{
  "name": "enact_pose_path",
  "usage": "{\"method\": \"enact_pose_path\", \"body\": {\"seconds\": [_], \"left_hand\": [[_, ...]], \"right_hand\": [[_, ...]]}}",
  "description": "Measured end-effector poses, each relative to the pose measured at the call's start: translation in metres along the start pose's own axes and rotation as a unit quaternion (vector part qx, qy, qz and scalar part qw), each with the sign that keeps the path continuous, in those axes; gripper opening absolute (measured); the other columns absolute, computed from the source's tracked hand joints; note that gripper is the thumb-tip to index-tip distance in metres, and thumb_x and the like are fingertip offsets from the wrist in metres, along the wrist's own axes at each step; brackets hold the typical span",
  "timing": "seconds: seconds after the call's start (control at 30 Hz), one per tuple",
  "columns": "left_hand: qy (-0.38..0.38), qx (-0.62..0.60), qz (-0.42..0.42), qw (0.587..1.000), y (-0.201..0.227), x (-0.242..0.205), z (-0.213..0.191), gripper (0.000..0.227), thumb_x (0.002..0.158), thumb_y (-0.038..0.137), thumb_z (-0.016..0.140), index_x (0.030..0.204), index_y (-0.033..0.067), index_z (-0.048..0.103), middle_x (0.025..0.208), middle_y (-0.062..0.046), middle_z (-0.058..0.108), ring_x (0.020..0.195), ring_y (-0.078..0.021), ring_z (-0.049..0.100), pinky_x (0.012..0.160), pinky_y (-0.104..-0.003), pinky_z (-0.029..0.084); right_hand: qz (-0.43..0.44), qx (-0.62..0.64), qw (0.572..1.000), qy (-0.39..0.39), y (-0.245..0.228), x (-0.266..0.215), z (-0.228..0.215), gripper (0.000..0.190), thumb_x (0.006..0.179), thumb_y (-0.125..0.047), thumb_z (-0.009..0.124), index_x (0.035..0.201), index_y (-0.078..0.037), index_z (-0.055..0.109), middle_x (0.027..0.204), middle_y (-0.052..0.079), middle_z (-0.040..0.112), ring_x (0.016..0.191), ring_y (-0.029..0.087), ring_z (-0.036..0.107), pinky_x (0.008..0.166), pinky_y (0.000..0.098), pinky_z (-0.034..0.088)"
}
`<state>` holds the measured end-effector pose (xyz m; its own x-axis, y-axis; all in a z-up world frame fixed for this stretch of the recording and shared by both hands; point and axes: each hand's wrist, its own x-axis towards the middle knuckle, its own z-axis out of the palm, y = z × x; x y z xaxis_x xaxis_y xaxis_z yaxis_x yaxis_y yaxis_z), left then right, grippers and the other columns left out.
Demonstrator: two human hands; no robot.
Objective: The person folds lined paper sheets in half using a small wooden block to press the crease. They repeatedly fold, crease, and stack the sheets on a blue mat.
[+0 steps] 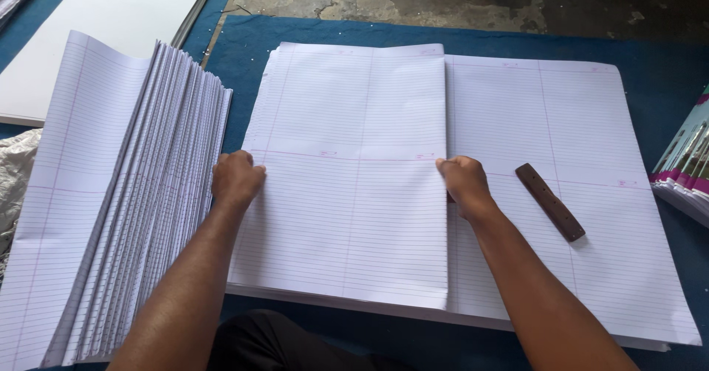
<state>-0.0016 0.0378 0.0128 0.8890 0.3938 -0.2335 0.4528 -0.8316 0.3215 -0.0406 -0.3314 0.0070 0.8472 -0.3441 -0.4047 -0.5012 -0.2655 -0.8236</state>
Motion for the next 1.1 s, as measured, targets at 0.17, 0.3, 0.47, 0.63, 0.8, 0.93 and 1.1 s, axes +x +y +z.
{"method": "enact_pose_path", "body": {"seconds": [0.17,0.3,0.47,0.63,0.8,0.93,1.1], "left_hand": [[0.002,-0.005,0.015,1.000,0.013,-0.001,0.020,0.041,0.087,0.020,0.076,0.125,0.0052,0.066,0.133,-0.015,0.056,0.121,-0.0306,0.056,0.098,-0.043,0.053],[-0.001,-0.078,0.020,0.997,0.027,0.002,0.037,0.050,0.083,0.018,0.080,0.128,0.0033,0.063,0.125,-0.016,0.066,0.113,-0.0281,0.066,0.096,-0.043,0.055],[-0.018,-0.126,0.027,0.991,0.044,-0.010,0.050,0.043,0.082,0.022,0.084,0.118,0.0031,0.069,0.114,-0.016,0.072,0.108,-0.0283,0.069,0.095,-0.042,0.055],[-0.038,-0.156,0.011,0.987,0.051,-0.018,0.052,0.036,0.080,0.018,0.084,0.111,0.0049,0.071,0.110,-0.015,0.074,0.103,-0.0268,0.072,0.091,-0.039,0.058],[-0.051,-0.197,0.003,0.979,0.046,-0.013,0.050,0.025,0.080,0.015,0.081,0.102,0.0067,0.075,0.100,-0.012,0.077,0.095,-0.0237,0.075,0.086,-0.037,0.061],[-0.044,-0.192,0.006,0.980,0.045,-0.011,0.052,0.021,0.079,0.013,0.081,0.099,0.0084,0.077,0.100,-0.010,0.078,0.094,-0.0223,0.074,0.085,-0.036,0.060],[-0.044,-0.193,0.003,0.980,0.043,-0.010,0.052,0.021,0.079,0.015,0.082,0.099,0.0116,0.078,0.099,-0.008,0.078,0.092,-0.0205,0.074,0.084,-0.035,0.059]], "right_hand": [[-0.006,0.015,0.998,0.065,0.013,0.005,-0.010,0.026,0.099,-0.027,0.059,0.086,-0.004,0.061,0.068,0.007,0.056,0.058,0.014,0.049,0.053,0.0340,0.044],[-0.034,-0.008,0.992,0.118,0.025,0.011,-0.031,0.027,0.098,-0.028,0.058,0.086,-0.003,0.061,0.068,0.006,0.058,0.060,0.013,0.052,0.053,0.0344,0.045],[-0.056,-0.017,0.991,0.118,0.024,0.012,-0.069,0.027,0.097,-0.028,0.061,0.087,-0.004,0.061,0.069,0.005,0.057,0.060,0.013,0.050,0.053,0.0349,0.044],[-0.094,-0.075,0.991,0.058,0.004,-0.001,-0.085,0.028,0.098,-0.032,0.066,0.093,-0.004,0.065,0.073,0.009,0.058,0.062,0.018,0.049,0.058,0.0362,0.044],[-0.197,-0.117,0.973,0.013,-0.007,-0.010,-0.049,0.028,0.101,-0.032,0.061,0.108,-0.006,0.069,0.104,0.007,0.067,0.103,0.021,0.061,0.085,0.0341,0.049],[-0.268,-0.191,0.944,0.006,0.000,-0.011,-0.020,0.030,0.102,-0.030,0.057,0.121,-0.009,0.067,0.128,0.014,0.065,0.126,0.030,0.057,0.097,0.0424,0.050],[-0.276,-0.184,0.943,0.023,0.007,-0.006,-0.013,0.063,0.082,-0.042,0.061,0.135,-0.011,0.054,0.146,0.018,0.046,0.127,0.032,0.058,0.098,0.0456,0.057]]}}
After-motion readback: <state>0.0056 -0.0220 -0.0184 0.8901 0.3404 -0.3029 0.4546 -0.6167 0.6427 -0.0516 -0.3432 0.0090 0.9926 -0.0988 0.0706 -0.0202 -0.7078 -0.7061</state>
